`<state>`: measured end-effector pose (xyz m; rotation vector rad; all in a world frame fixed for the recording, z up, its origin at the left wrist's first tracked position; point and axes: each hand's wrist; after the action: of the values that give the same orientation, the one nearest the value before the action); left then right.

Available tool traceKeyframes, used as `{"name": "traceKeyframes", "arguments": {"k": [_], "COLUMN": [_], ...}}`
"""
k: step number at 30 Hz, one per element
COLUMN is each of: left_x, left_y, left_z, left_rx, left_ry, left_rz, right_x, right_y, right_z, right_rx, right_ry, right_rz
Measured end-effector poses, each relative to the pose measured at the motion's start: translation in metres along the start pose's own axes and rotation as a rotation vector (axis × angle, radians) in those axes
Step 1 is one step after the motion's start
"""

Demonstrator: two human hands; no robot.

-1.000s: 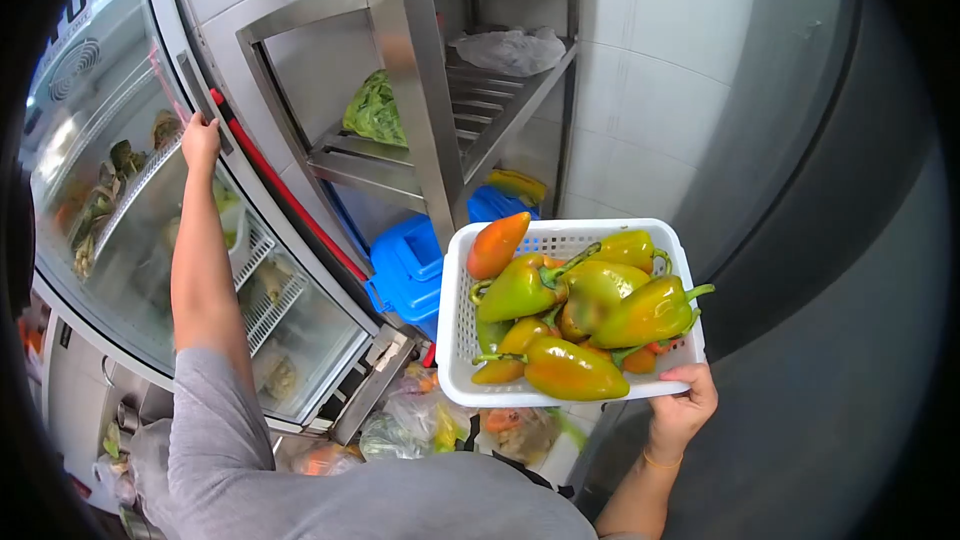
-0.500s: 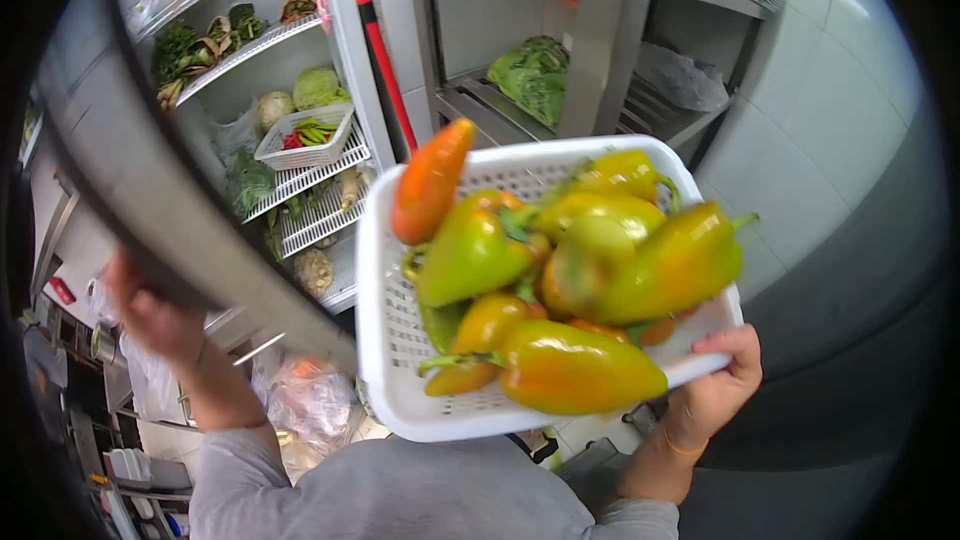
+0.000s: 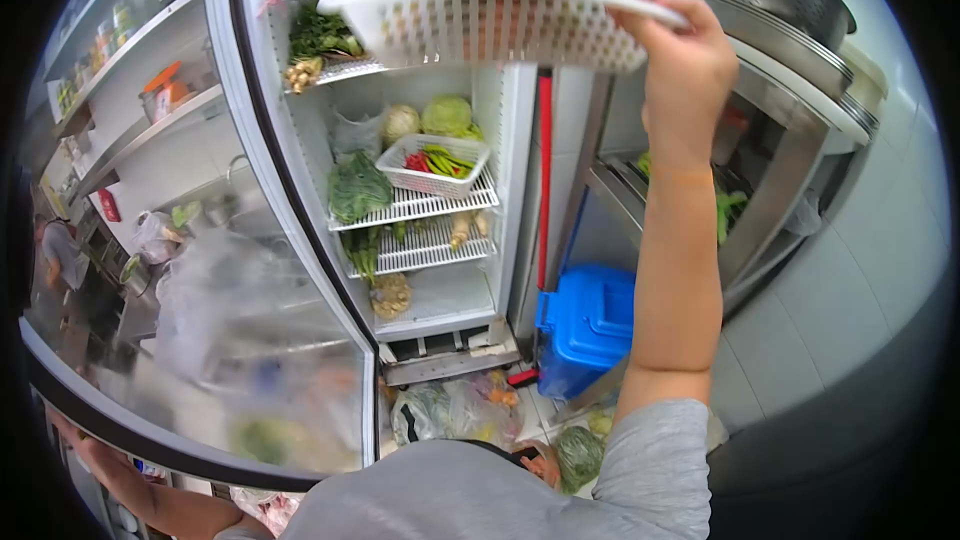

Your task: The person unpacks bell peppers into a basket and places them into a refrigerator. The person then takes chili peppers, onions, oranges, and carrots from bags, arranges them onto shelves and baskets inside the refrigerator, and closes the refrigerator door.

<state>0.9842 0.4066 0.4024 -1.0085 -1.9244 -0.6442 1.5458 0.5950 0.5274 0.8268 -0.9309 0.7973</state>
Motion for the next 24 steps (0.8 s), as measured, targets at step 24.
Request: {"name": "traceKeyframes", "arguments": {"k": [24], "left_x": [0.036], "left_y": [-0.035], "left_z": [0.088], "left_rx": [0.759], "left_ry": [-0.238], "left_rz": [-0.414], "right_x": [0.198], "right_y": [0.255], "right_z": [-0.255], "right_rx": [-0.696], "right_ry": [0.060], "right_rz": [0.163]}}
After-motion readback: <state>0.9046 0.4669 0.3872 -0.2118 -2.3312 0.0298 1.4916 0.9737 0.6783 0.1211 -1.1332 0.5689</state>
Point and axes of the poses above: each hand's wrist, its own x-axis towards the middle knuckle, its own y-axis out of the palm, z = x × y, and after that the axes turned 6 degrees about z, right-handed
